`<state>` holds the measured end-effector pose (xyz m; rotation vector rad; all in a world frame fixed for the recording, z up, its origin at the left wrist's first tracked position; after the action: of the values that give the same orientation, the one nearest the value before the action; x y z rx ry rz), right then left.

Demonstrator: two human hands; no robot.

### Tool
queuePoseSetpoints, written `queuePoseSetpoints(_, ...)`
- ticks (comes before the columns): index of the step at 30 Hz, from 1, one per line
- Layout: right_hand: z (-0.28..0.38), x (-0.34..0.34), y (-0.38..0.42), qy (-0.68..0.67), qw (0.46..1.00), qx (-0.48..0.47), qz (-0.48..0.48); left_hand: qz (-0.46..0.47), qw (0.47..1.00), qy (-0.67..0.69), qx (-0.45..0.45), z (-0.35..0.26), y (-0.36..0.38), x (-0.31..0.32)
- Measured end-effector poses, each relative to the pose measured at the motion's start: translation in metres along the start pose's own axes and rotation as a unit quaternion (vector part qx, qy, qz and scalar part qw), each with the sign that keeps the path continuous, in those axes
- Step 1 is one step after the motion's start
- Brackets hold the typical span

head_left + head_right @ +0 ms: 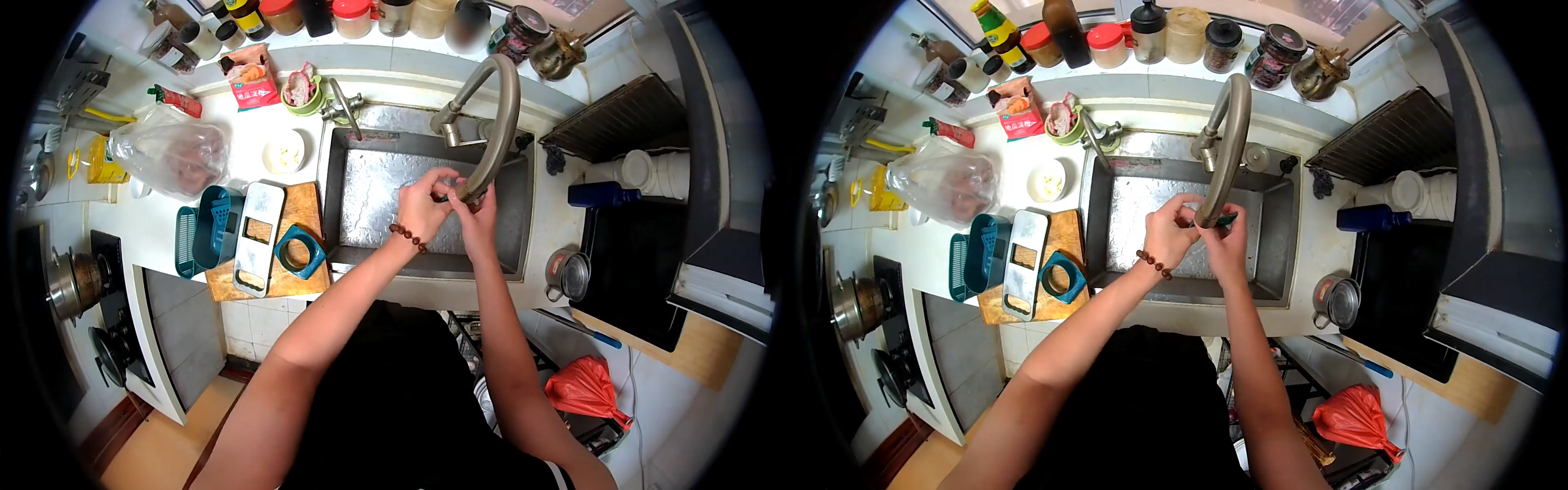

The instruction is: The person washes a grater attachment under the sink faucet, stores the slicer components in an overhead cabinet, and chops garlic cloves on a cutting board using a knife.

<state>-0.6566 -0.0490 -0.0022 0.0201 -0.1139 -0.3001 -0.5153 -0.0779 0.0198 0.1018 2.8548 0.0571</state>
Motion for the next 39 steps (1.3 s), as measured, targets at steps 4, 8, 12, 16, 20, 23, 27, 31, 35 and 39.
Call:
queuePoseSetpoints(4, -0.023, -0.013, -0.008, -0.077, 0.994, 0.081, 0.002, 0.042, 0.998, 0.028, -0.031, 0.002, -0.001, 0.004)
queuePoseSetpoints(8, -0.027, -0.014, -0.004, -0.147, 0.982, 0.114, -0.016, 0.102, 0.988, 0.106, -0.054, 0.009, -0.006, 0.014)
queuePoseSetpoints(12, -0.032, -0.036, -0.003, -0.154, 0.971, 0.161, -0.086, 0.214, 0.9, 0.369, -0.093, 0.028, -0.003, 0.033)
queuePoseSetpoints(16, -0.025, -0.065, -0.002, -0.175, 0.959, 0.176, -0.135, 0.246, 0.854, 0.437, -0.137, 0.039, -0.003, 0.035)
queuePoseSetpoints(20, -0.029, -0.084, -0.001, -0.177, 0.96, 0.169, -0.138, 0.22, 0.84, 0.455, -0.196, 0.043, -0.001, 0.044)
queuePoseSetpoints(23, -0.022, -0.079, 0.0, -0.149, 0.964, 0.178, -0.126, 0.202, 0.827, 0.472, -0.228, 0.048, -0.001, 0.049)
queuePoseSetpoints(27, -0.028, -0.079, -0.001, -0.159, 0.966, 0.175, -0.109, 0.166, 0.869, 0.429, -0.181, 0.047, -0.008, 0.04)
queuePoseSetpoints(31, -0.022, -0.07, -0.001, -0.139, 0.97, 0.176, -0.097, 0.106, 0.899, 0.401, -0.142, 0.046, -0.018, 0.023)
queuePoseSetpoints(35, -0.025, -0.055, 0.0, -0.125, 0.971, 0.187, -0.075, 0.088, 0.903, 0.399, -0.135, 0.054, -0.021, 0.006)
queuePoseSetpoints(39, -0.025, -0.039, 0.001, -0.122, 0.97, 0.204, -0.046, 0.11, 0.942, 0.285, -0.138, 0.055, -0.016, 0.003)
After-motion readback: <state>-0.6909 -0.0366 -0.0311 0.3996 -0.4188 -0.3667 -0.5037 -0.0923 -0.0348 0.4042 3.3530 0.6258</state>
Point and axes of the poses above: each hand's wrist, its own y-axis away from the middle knuckle, its own x-axis out of the palm, z = x × y, the point moved 7 cm from there along -y, towards the middle knuckle, and after that the axes turned 7 degrees about -y, right-handed, at the moved point
